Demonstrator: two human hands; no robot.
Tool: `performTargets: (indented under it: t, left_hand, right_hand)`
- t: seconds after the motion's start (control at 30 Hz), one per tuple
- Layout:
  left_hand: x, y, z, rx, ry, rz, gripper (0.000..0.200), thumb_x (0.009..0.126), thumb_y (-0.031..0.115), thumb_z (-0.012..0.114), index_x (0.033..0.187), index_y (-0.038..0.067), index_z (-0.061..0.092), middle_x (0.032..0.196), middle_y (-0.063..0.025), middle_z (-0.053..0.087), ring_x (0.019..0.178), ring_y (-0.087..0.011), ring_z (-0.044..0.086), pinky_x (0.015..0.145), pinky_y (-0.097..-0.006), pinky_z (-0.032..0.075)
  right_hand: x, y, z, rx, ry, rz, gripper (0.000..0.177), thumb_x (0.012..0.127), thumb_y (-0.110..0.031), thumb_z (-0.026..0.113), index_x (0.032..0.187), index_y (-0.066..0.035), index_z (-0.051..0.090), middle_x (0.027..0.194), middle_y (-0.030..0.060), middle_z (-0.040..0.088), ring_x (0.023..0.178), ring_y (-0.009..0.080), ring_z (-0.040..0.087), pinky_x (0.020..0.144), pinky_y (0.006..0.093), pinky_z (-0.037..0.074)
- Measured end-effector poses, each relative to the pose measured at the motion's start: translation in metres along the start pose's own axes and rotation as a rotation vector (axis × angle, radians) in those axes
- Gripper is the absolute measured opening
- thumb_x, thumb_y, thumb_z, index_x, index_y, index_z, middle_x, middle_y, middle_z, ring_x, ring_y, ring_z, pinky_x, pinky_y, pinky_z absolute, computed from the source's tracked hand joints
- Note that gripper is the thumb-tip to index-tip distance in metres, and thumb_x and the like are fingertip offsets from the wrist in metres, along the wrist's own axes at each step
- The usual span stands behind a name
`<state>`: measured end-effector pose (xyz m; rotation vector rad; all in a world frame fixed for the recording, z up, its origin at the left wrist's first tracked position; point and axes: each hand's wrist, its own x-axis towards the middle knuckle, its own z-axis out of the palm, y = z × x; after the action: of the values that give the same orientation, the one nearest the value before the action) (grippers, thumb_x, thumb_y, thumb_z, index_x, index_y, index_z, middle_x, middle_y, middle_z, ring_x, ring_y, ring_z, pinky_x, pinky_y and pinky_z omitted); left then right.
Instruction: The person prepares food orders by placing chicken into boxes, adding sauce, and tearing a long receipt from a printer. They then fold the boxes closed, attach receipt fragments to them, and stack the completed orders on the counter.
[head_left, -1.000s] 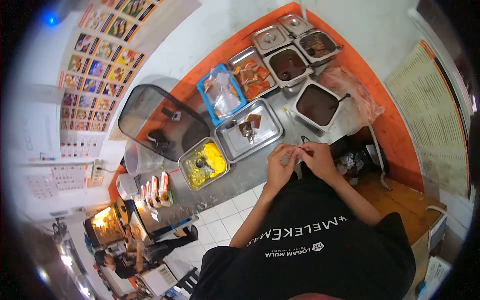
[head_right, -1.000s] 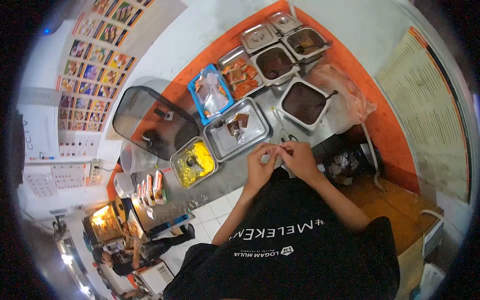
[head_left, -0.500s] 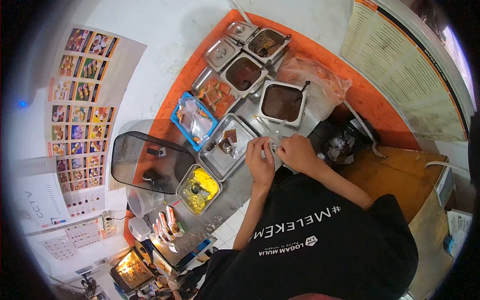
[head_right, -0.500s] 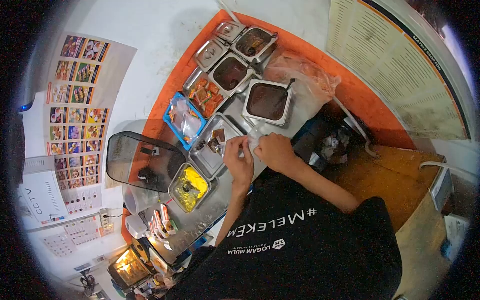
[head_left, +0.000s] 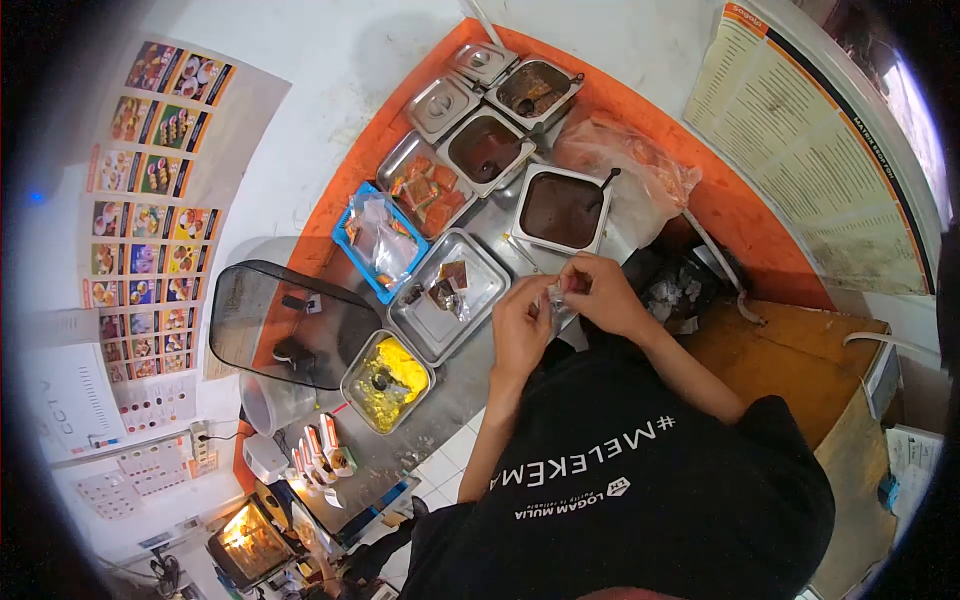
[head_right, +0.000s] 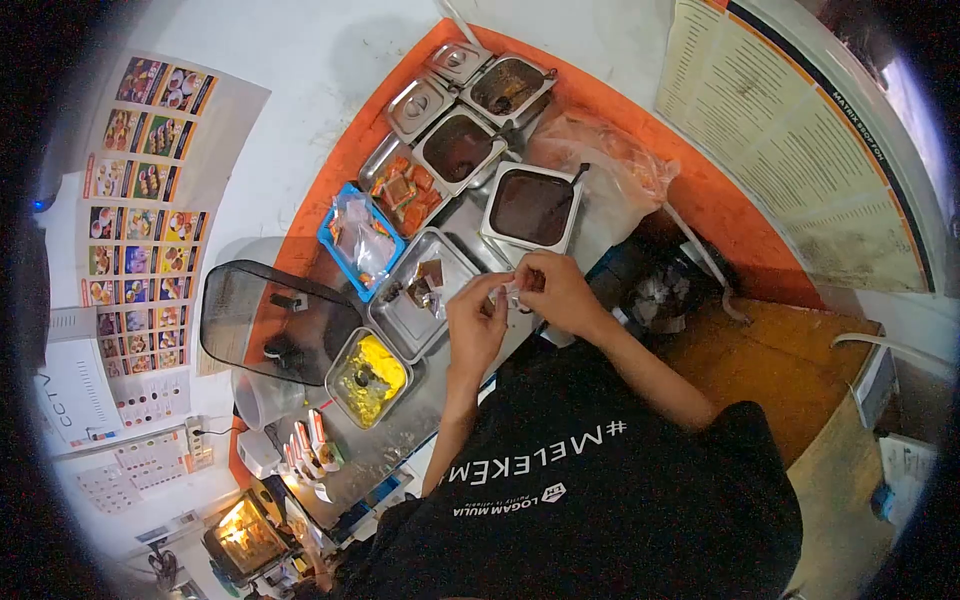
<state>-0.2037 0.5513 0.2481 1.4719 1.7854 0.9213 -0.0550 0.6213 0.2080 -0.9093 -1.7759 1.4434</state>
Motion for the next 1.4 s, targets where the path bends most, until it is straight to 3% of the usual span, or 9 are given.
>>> performTargets:
  t: [0.07, 0.13, 0.3, 0.37, 0.43, 0.6, 0.83, 1.07, 1.4]
  left_hand:
    - [-0.001, 0.001, 0.003, -0.032, 0.03, 0.107, 0.033, 0.082, -0.009, 0.058, 0.112, 0.002, 0.066, 0.106, -0.0129, 0.065, 0.062, -0.0093, 0.055, 0.055, -0.0222, 0.044]
    - [0.0, -0.002, 0.005, -0.075, -0.006, 0.28, 0.034, 0.081, -0.006, 0.065, 0.114, 0.003, 0.065, 0.108, -0.0112, 0.065, 0.062, -0.0086, 0.053, 0.057, -0.0226, 0.045]
    - [-0.011, -0.02, 0.008, -0.102, -0.012, 0.201, 0.048, 0.075, 0.002, 0.078, 0.12, 0.004, 0.063, 0.11, -0.0094, 0.064, 0.067, -0.0089, 0.055, 0.061, -0.022, 0.048]
    - [-0.013, -0.03, 0.004, -0.083, 0.047, 0.166, 0.053, 0.073, 0.004, 0.081, 0.122, 0.003, 0.061, 0.111, -0.0094, 0.064, 0.07, -0.0088, 0.056, 0.063, -0.0215, 0.048]
    - [-0.016, -0.035, -0.005, -0.115, 0.12, 0.139, 0.054, 0.075, -0.001, 0.078, 0.126, 0.002, 0.058, 0.11, -0.011, 0.062, 0.072, -0.0091, 0.057, 0.063, -0.0225, 0.049]
    - [-0.026, -0.038, -0.014, -0.205, 0.169, 0.108, 0.056, 0.076, -0.002, 0.077, 0.128, 0.002, 0.057, 0.11, -0.0098, 0.061, 0.077, -0.0102, 0.059, 0.068, -0.0219, 0.051]
    - [-0.044, -0.039, -0.033, -0.203, 0.243, -0.031, 0.055, 0.074, -0.002, 0.079, 0.125, 0.001, 0.057, 0.108, -0.0087, 0.061, 0.079, -0.0098, 0.062, 0.069, -0.0215, 0.053]
    - [-0.047, -0.06, -0.04, -0.187, 0.313, 0.059, 0.059, 0.07, -0.005, 0.082, 0.123, 0.002, 0.056, 0.116, -0.0084, 0.061, 0.078, -0.0077, 0.061, 0.067, -0.0214, 0.051]
    - [-0.029, -0.067, -0.04, -0.285, 0.388, 0.003, 0.055, 0.071, -0.003, 0.081, 0.121, 0.002, 0.057, 0.114, -0.0089, 0.06, 0.078, -0.0092, 0.063, 0.066, -0.0214, 0.053]
  right_hand:
    - [0.002, 0.01, -0.001, 0.186, -0.026, 0.174, 0.011, 0.071, -0.001, 0.066, 0.08, 0.001, 0.059, 0.072, 0.0034, 0.058, 0.066, 0.0114, 0.056, 0.063, 0.0275, 0.047]
    - [0.003, 0.021, -0.002, 0.228, -0.036, 0.216, 0.012, 0.072, -0.002, 0.067, 0.08, 0.001, 0.06, 0.073, 0.0022, 0.059, 0.068, 0.0098, 0.056, 0.064, 0.0266, 0.048]
    - [0.015, 0.036, -0.02, 0.267, -0.247, 0.208, 0.013, 0.073, -0.005, 0.068, 0.083, 0.0, 0.063, 0.077, 0.0031, 0.062, 0.065, 0.0096, 0.058, 0.06, 0.0258, 0.048]
    - [0.032, 0.038, -0.046, 0.272, -0.182, 0.401, 0.015, 0.078, -0.005, 0.066, 0.092, -0.001, 0.066, 0.073, 0.0027, 0.063, 0.065, 0.0095, 0.061, 0.059, 0.0238, 0.049]
    - [0.057, 0.091, -0.072, 0.128, 0.154, 0.376, 0.031, 0.083, -0.03, 0.073, 0.088, 0.0, 0.069, 0.067, 0.0036, 0.064, 0.059, 0.0115, 0.059, 0.055, 0.0277, 0.047]
    - [0.108, 0.175, -0.093, -0.271, 0.346, 0.199, 0.031, 0.084, -0.027, 0.071, 0.084, 0.003, 0.068, 0.065, 0.0064, 0.063, 0.055, 0.0127, 0.057, 0.054, 0.0285, 0.046]
    - [0.095, 0.122, -0.061, 0.05, 0.394, 0.144, 0.023, 0.093, -0.016, 0.062, 0.091, 0.006, 0.065, 0.076, 0.0119, 0.068, 0.066, 0.0146, 0.067, 0.062, 0.0276, 0.053]
    - [0.048, 0.118, -0.054, 0.182, 0.524, 0.052, 0.024, 0.096, -0.014, 0.058, 0.097, 0.009, 0.064, 0.086, 0.0134, 0.07, 0.077, 0.0156, 0.069, 0.071, 0.0273, 0.055]
    - [0.026, 0.159, -0.029, 0.835, 0.723, 0.367, 0.02, 0.096, -0.006, 0.057, 0.105, 0.011, 0.057, 0.098, 0.0143, 0.062, 0.089, 0.0258, 0.068, 0.082, 0.0298, 0.057]
